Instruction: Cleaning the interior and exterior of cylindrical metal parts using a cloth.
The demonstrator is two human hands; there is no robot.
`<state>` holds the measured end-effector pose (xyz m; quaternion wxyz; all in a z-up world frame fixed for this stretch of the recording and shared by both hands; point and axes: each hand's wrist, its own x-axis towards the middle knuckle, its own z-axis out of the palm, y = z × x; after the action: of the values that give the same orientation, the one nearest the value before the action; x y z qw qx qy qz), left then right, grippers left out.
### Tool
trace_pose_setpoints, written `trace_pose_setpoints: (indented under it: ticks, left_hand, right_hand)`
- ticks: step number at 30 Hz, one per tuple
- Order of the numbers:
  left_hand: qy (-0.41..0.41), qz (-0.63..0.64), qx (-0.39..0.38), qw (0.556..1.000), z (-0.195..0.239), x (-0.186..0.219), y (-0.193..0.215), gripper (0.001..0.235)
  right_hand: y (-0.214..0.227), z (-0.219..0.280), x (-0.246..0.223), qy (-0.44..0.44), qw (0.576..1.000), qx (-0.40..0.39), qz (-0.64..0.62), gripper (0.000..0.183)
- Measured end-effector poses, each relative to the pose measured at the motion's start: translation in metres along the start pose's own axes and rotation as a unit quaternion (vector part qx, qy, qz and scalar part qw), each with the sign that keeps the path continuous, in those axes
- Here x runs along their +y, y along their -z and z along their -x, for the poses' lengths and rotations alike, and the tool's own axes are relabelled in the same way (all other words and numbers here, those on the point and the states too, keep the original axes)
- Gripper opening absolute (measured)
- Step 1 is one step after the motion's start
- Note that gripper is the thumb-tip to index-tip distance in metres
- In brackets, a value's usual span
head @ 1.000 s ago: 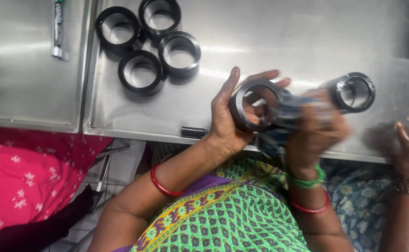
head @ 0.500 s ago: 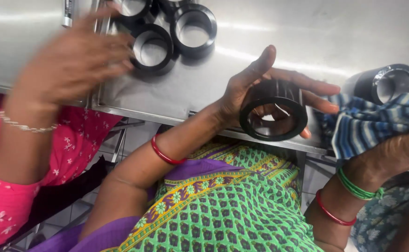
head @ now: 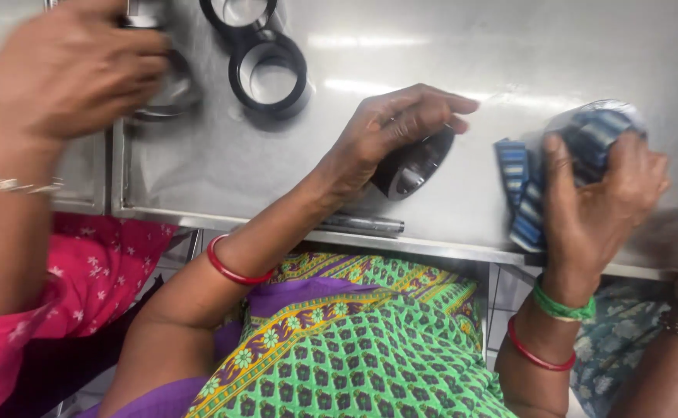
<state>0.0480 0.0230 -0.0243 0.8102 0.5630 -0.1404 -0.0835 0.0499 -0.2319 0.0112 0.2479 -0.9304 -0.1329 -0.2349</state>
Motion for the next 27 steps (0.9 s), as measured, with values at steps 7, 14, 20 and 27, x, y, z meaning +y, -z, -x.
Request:
trace_pose_setpoints:
  ticks: [7,14,20,27]
  left_hand:
    - [-0.045,-0.397,0.086,0.913,-0.017,0.013,-0.001,0.045]
    - [-0.074,-0.728,0.03,0.681,-0.042,-0.003,0.051,0.041]
    - [-0.036,-0.783,0.13,0.607,-0.037,0.008,0.095,0.034]
    - [-0.021,-0.801,0.13,0.583,-0.005,0.012,0.101,0.028]
  right_hand:
    - [-0.018,0.016,0.015,0.043,0.997,-0.061,-0.008,0.029]
    - [-0.015,-0.001,-0.014,0.051,0.986,-0.102,-0.119,0.023]
    - [-0.017,0.001,-0.01,0.053,0.986,-0.099,-0.12,0.021]
    - [-0.01,0.002,-0.016,0.092,0.977,-0.106,-0.16,0.022]
